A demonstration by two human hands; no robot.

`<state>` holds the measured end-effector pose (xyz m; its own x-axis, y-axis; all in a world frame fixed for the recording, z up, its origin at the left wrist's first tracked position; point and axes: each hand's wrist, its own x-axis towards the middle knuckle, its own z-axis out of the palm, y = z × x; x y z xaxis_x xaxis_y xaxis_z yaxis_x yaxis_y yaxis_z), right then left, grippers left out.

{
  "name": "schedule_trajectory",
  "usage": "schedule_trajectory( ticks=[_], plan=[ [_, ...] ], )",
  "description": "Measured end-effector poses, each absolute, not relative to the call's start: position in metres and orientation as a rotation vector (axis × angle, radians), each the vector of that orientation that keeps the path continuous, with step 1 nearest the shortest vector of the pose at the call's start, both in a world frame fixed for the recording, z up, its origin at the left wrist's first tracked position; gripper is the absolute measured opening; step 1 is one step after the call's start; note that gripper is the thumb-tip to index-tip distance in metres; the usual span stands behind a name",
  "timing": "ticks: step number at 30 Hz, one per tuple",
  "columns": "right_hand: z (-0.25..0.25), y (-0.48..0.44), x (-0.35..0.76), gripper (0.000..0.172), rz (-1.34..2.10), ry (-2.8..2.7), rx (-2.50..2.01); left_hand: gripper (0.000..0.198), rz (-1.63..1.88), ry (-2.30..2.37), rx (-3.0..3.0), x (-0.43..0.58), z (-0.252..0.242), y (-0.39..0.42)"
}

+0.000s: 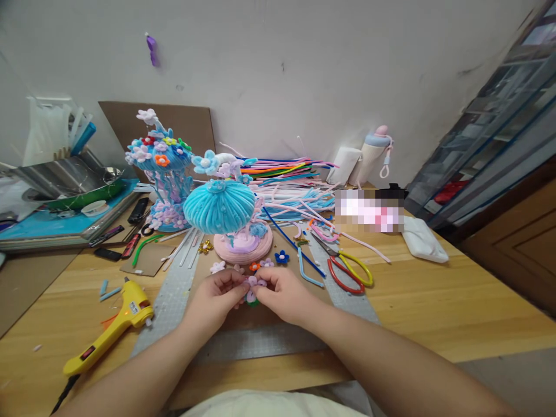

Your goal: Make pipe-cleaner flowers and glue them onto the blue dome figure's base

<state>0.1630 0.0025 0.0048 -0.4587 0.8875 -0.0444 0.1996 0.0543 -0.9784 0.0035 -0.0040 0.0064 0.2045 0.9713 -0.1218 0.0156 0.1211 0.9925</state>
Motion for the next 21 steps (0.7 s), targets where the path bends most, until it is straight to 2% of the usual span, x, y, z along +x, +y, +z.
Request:
schedule_trajectory(
  ticks=[8, 21],
  plan=[
    [-0.004, 0.000, 0.159, 0.017, 1.437, -1.675, -1.152, 0.008, 1.002, 1.146, 1.346, 0.001, 0.000, -0.003],
    [-0.014, 0.001, 0.160, 0.019, 1.230, -1.835, -1.292, 0.017, 0.775, 1.387, 1.658, -0.004, -0.002, -0.006]
  ],
)
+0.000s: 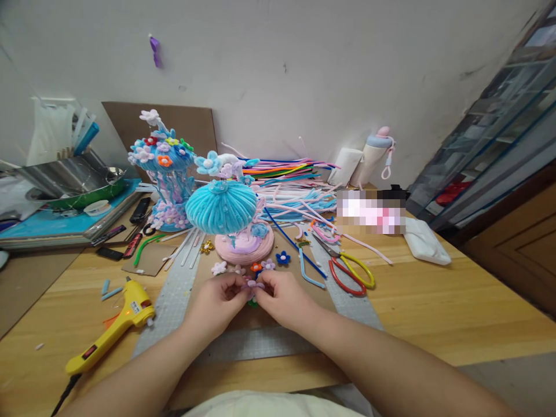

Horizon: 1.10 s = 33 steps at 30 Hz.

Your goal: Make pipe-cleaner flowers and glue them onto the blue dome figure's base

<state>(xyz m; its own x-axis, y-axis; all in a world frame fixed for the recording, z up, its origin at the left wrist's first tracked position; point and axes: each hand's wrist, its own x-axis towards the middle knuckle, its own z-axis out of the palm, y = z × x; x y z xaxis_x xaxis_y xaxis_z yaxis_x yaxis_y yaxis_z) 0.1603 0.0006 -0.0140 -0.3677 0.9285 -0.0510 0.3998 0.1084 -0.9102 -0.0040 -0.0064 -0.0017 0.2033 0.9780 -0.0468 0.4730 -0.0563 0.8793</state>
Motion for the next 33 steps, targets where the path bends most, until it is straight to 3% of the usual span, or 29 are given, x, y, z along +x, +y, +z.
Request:
schedule_trajectory(
  ticks=[17, 24, 33],
  plan=[
    [-0.011, -0.007, 0.157, 0.019, 0.831, -2.019, -1.277, 0.013, 0.792, 1.398, 1.739, 0.003, -0.008, -0.010],
    [-0.006, -0.002, 0.157, 0.013, 1.067, -1.836, -1.265, 0.009, 0.917, 1.400, 1.524, 0.004, -0.009, -0.005],
    [-0.005, -0.001, 0.160, 0.016, 1.102, -1.845, -1.235, 0.011, 0.976, 1.232, 1.427, 0.004, -0.013, -0.005]
  ],
)
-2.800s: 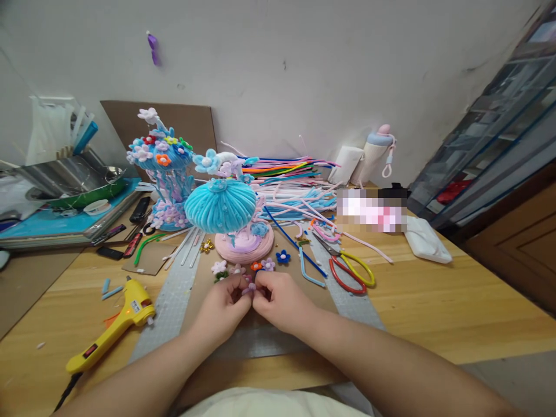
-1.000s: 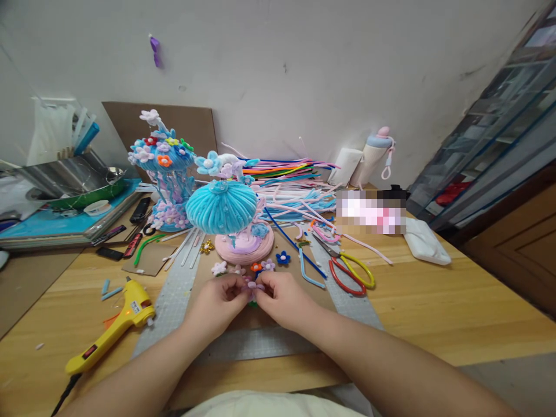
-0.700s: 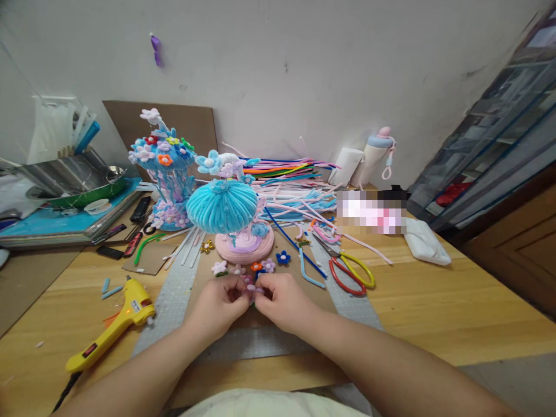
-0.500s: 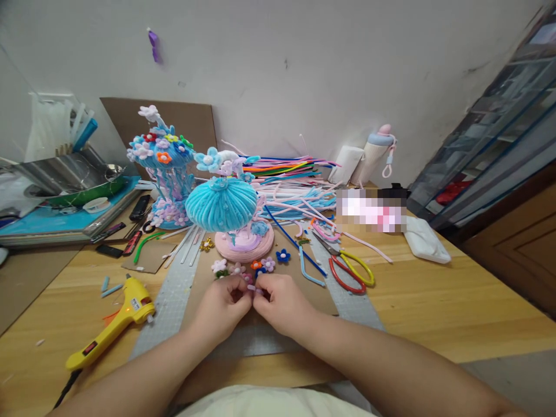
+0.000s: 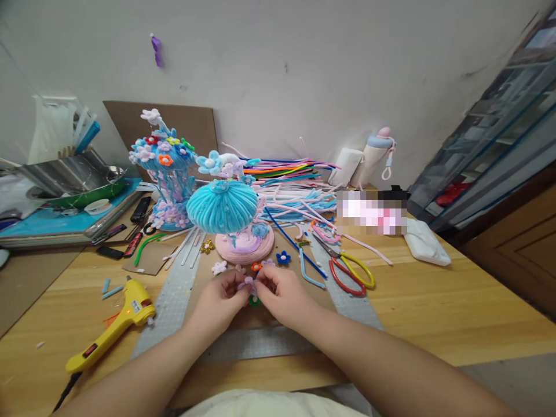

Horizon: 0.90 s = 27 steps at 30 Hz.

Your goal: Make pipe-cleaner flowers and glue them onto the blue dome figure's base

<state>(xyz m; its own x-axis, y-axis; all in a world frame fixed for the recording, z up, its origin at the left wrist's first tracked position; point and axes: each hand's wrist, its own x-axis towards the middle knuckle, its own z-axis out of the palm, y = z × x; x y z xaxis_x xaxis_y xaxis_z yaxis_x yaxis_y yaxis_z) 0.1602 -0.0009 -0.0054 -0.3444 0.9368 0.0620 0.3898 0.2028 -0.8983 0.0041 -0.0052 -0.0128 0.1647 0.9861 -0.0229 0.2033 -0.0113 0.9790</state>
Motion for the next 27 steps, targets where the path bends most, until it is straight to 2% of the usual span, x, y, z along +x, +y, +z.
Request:
schedule_trajectory(
  ticks=[12, 15, 19, 23, 27],
  plan=[
    [-0.007, -0.004, 0.160, 0.024, 0.865, -1.999, -1.282, 0.014, 0.900, 1.342, 1.611, 0.007, -0.006, -0.010],
    [-0.006, -0.004, 0.159, 0.023, 0.909, -1.955, -1.269, 0.015, 0.935, 1.308, 1.515, 0.007, -0.006, -0.009],
    [0.000, -0.003, 0.158, 0.011, 1.081, -1.837, -1.210, 0.018, 1.058, 1.165, 1.222, 0.007, -0.006, -0.004],
    [-0.001, -0.001, 0.159, 0.012, 1.156, -1.834, -1.178, 0.025, 1.037, 1.068, 1.040, 0.008, -0.004, -0.003],
    [-0.008, 0.000, 0.161, 0.015, 1.138, -1.860, -1.209, 0.021, 1.002, 1.083, 1.098, 0.009, -0.004, -0.004]
  ],
)
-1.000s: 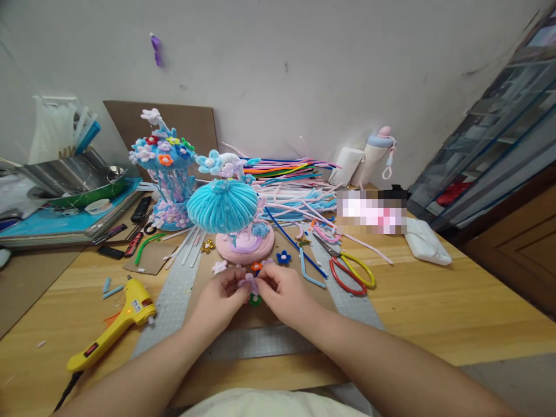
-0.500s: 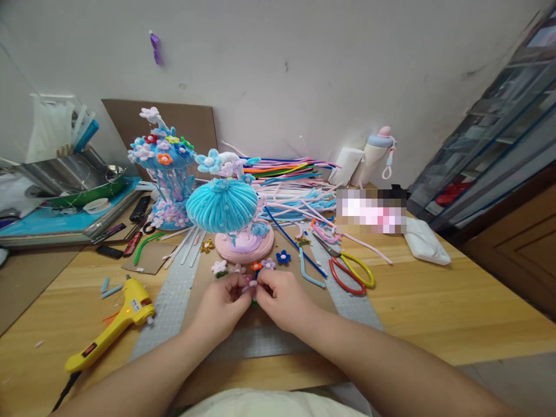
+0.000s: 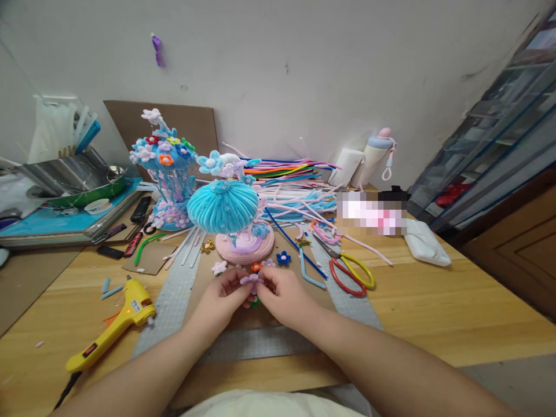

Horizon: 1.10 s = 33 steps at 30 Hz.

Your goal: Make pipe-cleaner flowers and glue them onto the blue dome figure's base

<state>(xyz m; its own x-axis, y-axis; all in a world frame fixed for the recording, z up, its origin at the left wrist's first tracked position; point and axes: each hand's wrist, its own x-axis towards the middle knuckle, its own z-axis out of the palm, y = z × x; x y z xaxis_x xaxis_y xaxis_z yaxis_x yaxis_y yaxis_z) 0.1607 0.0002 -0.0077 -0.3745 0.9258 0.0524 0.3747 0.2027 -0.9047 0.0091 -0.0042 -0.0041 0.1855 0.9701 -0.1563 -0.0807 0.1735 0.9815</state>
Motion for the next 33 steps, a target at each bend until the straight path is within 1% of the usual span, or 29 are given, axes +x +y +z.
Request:
schedule_trajectory(
  ticks=[6, 8, 12, 20, 24, 28, 33],
  plan=[
    [-0.0075, 0.0002, 0.1622, 0.019, 1.033, -1.956, -1.212, 0.012, 0.954, 1.175, 1.309, 0.0073, -0.0065, -0.0058],
    [-0.0052, 0.0003, 0.1624, 0.018, 0.984, -1.999, -1.210, 0.011, 0.948, 1.208, 1.404, 0.0060, -0.0071, -0.0062],
    [-0.0011, -0.0004, 0.1625, 0.015, 0.884, -2.106, -1.202, 0.012, 0.900, 1.264, 1.547, 0.0039, -0.0080, -0.0072],
    [-0.0042, -0.0037, 0.1594, 0.021, 0.729, -2.113, -1.264, 0.017, 0.879, 1.349, 1.549, 0.0070, -0.0054, -0.0109],
    [-0.0025, -0.0032, 0.1597, 0.021, 0.846, -2.033, -1.245, 0.014, 0.942, 1.294, 1.391, 0.0083, -0.0053, -0.0094],
    [-0.0003, -0.0024, 0.1608, 0.016, 1.054, -1.920, -1.183, 0.018, 1.072, 1.180, 1.203, 0.0070, -0.0041, -0.0064],
    [-0.0034, -0.0012, 0.1613, 0.022, 1.052, -1.960, -1.207, 0.017, 1.058, 1.165, 1.216, 0.0045, -0.0051, -0.0047]
  ],
)
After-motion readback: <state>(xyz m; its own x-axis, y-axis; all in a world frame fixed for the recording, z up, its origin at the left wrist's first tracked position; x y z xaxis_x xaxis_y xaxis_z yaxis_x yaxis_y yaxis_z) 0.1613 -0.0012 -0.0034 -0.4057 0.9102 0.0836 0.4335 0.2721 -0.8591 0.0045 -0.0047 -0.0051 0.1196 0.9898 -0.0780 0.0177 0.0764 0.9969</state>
